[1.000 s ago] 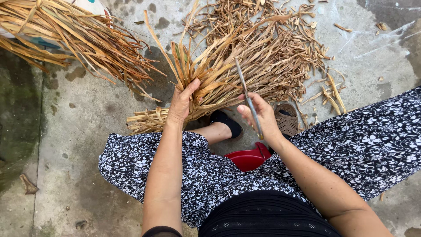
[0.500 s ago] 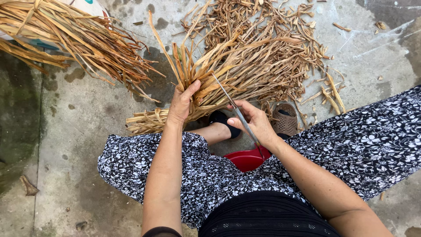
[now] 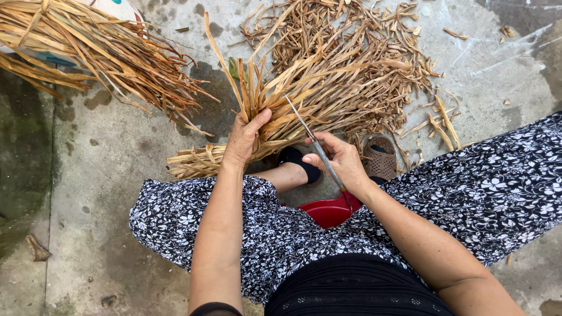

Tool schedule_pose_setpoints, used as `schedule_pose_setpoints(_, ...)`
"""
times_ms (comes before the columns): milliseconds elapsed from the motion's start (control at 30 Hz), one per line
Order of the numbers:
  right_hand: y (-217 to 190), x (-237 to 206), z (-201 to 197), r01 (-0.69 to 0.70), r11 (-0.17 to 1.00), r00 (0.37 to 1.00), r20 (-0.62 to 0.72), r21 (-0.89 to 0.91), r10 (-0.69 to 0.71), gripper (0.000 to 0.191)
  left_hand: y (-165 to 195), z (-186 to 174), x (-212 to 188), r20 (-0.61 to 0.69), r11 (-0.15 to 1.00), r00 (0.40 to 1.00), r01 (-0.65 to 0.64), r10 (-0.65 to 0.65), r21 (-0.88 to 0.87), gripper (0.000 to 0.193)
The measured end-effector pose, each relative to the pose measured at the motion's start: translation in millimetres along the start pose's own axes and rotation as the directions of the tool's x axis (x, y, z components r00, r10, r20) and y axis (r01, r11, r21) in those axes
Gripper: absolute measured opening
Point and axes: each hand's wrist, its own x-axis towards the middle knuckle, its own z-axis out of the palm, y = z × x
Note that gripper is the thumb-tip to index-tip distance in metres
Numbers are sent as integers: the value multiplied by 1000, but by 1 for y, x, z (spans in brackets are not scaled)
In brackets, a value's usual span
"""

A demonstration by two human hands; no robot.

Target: The person carries bundles of dried grass across a wet concrete yard, dips a bundle in a red basin of water, then sits on the ground and uses scissors to trim and even out the ends of the bundles, letting cut pieces fall aside.

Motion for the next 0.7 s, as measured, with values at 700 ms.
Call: schedule_pose_setpoints(700,6,2,0,-5,1000,999,54,27,4,51,7,-1,-4,-8,989,999,38,-40,-140,43)
